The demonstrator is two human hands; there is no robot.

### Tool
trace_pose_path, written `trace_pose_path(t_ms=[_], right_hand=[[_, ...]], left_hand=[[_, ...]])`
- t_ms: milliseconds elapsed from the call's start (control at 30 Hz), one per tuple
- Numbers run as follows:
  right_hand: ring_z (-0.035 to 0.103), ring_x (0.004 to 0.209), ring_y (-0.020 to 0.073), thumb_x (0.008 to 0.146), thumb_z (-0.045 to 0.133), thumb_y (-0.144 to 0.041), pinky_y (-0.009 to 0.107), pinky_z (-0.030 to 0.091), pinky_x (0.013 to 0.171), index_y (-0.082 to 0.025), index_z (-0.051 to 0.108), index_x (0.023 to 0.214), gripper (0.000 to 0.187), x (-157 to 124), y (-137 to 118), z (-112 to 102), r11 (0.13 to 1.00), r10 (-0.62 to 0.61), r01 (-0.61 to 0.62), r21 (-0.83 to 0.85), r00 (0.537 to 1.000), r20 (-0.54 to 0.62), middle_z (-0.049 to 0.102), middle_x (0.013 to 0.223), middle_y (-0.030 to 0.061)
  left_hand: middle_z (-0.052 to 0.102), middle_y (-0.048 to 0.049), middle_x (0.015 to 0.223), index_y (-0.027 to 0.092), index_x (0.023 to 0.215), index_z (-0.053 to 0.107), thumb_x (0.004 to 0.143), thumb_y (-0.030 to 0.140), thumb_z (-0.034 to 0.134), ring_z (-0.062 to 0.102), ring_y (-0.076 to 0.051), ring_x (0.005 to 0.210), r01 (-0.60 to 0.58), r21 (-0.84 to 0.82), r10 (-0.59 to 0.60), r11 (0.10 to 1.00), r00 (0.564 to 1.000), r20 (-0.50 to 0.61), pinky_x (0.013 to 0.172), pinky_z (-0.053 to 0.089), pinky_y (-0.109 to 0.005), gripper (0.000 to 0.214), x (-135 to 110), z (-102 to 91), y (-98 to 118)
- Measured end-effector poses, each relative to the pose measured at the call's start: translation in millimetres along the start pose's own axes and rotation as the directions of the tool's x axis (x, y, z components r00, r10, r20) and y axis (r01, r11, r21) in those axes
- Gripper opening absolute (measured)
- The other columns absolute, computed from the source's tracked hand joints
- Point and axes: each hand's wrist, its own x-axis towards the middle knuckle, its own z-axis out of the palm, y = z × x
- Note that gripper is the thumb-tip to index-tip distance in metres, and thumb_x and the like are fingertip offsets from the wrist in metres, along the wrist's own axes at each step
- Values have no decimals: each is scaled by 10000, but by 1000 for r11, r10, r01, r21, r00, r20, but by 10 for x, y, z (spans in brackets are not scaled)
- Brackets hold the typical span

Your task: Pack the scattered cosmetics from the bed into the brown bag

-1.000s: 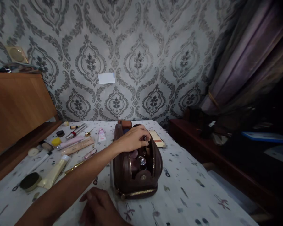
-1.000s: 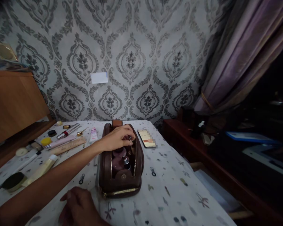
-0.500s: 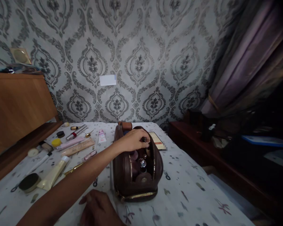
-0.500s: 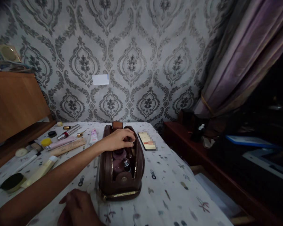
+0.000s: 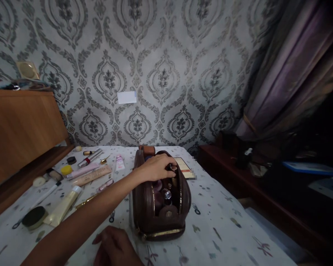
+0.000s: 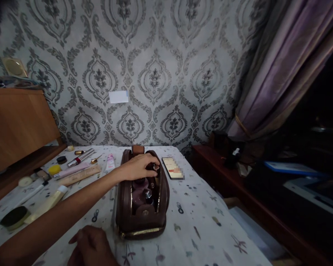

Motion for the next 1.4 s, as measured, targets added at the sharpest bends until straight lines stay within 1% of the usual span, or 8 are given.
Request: trace_pose_path(t_ms=[133, 400, 533, 733, 900, 1167, 1267, 1400], right_hand=[[453, 403, 117, 522, 492, -956, 209, 291, 394, -173, 629, 909, 884, -52, -54, -1, 1000, -2, 2, 10, 999, -33, 511, 472, -42], [461, 425, 95, 642, 522, -880, 201, 328, 432, -158, 597, 990, 805, -73, -152, -112, 1000, -16, 18, -12, 992, 126, 557, 550, -41], [431, 382, 93, 610, 486, -915, 205, 309, 398, -161, 568, 966, 838, -47, -195, -103, 999, -2, 9, -33, 979, 204, 540, 531, -48], [425, 375, 81, 594, 439, -941, 196, 295, 393, -163, 579, 916, 853, -67, -259, -83, 997, -15, 29, -69, 981, 192, 513, 519, -55], [418, 366, 68, 617, 451, -924, 189, 302, 389, -164, 586, 904, 824, -34, -226, -90, 997, -33, 48, -60, 974, 224, 523, 520, -54], [407, 355, 74, 605, 444, -933, 192, 290, 375, -170, 560, 938, 840, -7, -139, -81, 998, -28, 39, -51, 980, 198, 519, 509, -64], [414, 364, 77, 601, 447, -932, 197, 305, 385, -161, 557, 946, 852, -24, -171, -88, 998, -6, 20, -61, 975, 224, 525, 524, -60], [392, 356, 70, 633, 427, -922, 192, 287, 383, -153, 585, 939, 843, -27, -172, -85, 996, -43, 56, -63, 981, 189, 504, 506, -64]], left_hand=[[664, -55, 1087, 196, 1085, 660, 836, 270, 661, 615, -219, 1011, -7, -15, 7, 1000, 1000, -14, 884, 464, -300, 259, -13, -36, -18], [673, -44, 1170, 195, 1049, 661, 885, 241, 608, 626, -206, 1069, -125, 4, 125, 992, 986, -112, 944, 468, -310, 179, -29, -61, -70], [670, -43, 1223, 189, 949, 689, 888, 172, 552, 628, -234, 1109, -74, 117, 87, 990, 990, -114, 960, 478, -354, 150, -31, -48, -65], [702, -34, 1151, 204, 931, 698, 853, 134, 549, 637, -226, 1090, -8, 153, 22, 988, 995, -93, 938, 495, -340, 183, -15, -96, -110], [684, -29, 1169, 214, 1049, 664, 854, 105, 531, 633, -220, 1076, -47, 147, 64, 988, 991, -114, 925, 496, -325, 259, -33, -71, -109], [684, -16, 1129, 208, 981, 663, 803, 35, 477, 629, -196, 1036, -72, 75, 79, 995, 992, -95, 918, 487, -297, 310, -37, -68, -132], [671, -21, 1146, 211, 985, 655, 801, 46, 474, 621, -192, 1029, -68, 66, 74, 996, 992, -103, 930, 487, -305, 307, -36, -55, -128], [646, -40, 1181, 204, 1024, 634, 823, 68, 473, 610, -205, 1053, -66, 94, 76, 993, 992, -99, 961, 480, -342, 291, -38, -32, -108]])
